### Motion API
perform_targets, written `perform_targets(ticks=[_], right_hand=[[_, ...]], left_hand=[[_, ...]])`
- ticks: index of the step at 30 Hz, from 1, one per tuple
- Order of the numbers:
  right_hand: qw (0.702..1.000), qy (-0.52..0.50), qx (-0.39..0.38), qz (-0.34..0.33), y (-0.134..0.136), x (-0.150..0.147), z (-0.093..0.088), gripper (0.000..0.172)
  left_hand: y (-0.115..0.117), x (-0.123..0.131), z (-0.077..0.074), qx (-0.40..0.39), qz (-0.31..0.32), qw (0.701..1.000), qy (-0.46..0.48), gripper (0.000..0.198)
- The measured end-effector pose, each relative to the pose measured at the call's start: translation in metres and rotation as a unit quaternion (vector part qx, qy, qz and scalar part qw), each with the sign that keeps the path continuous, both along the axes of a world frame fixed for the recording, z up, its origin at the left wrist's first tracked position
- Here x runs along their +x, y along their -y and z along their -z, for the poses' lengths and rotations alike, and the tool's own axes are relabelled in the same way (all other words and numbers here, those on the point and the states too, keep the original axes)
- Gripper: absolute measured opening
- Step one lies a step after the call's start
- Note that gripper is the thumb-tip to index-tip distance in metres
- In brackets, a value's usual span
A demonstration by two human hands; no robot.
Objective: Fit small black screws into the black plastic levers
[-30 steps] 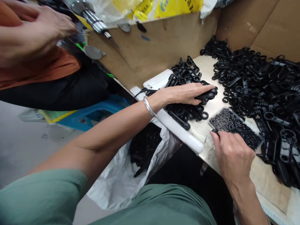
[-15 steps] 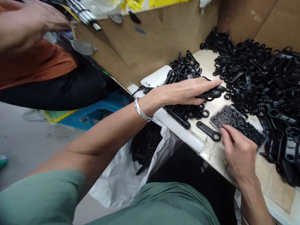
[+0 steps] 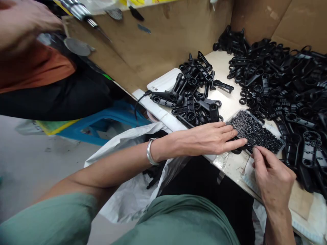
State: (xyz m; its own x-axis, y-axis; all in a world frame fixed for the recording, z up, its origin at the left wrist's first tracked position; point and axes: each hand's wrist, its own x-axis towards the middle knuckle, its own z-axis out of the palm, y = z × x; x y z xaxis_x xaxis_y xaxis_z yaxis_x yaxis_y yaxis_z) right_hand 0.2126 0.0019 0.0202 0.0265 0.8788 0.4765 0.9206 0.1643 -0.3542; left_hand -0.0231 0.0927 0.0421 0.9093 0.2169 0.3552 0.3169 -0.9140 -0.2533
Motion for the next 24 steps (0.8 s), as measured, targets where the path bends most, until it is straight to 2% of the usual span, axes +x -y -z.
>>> perform_targets(ticks=[5, 9, 11, 15, 18, 21, 24], right_hand=[[0.984, 0.162, 0.018, -0.074, 0.004, -0.011, 0.003, 0.022], [0.979, 0.197, 0.001, -0.045, 0.001, -0.010, 0.009, 0.025], [0.983, 0.179, -0.015, -0.037, -0.002, -0.008, 0.010, 0.027], [0.994, 0.091, -0.039, -0.055, -0.002, -0.004, 0.006, 0.027], [0.998, 0.007, -0.054, -0.040, 0.003, -0.005, 0.000, 0.026], [0.991, -0.072, -0.103, -0.039, 0.007, -0.010, -0.004, 0.031], [0.987, -0.076, -0.124, -0.066, 0.005, -0.017, -0.002, 0.040]], left_hand=[[-0.017, 0.000, 0.001, 0.001, 0.022, 0.999, -0.031, 0.044], [-0.022, 0.002, 0.000, -0.029, 0.048, 0.997, -0.049, 0.040], [-0.021, 0.004, 0.002, -0.063, 0.067, 0.995, -0.037, 0.034], [-0.015, 0.004, 0.008, -0.107, 0.079, 0.991, -0.004, 0.042], [-0.010, -0.007, 0.005, -0.120, 0.048, 0.991, 0.032, 0.044], [-0.002, -0.022, 0.001, -0.129, -0.005, 0.988, 0.084, 0.036], [0.006, -0.031, 0.002, -0.136, -0.030, 0.983, 0.117, 0.028]])
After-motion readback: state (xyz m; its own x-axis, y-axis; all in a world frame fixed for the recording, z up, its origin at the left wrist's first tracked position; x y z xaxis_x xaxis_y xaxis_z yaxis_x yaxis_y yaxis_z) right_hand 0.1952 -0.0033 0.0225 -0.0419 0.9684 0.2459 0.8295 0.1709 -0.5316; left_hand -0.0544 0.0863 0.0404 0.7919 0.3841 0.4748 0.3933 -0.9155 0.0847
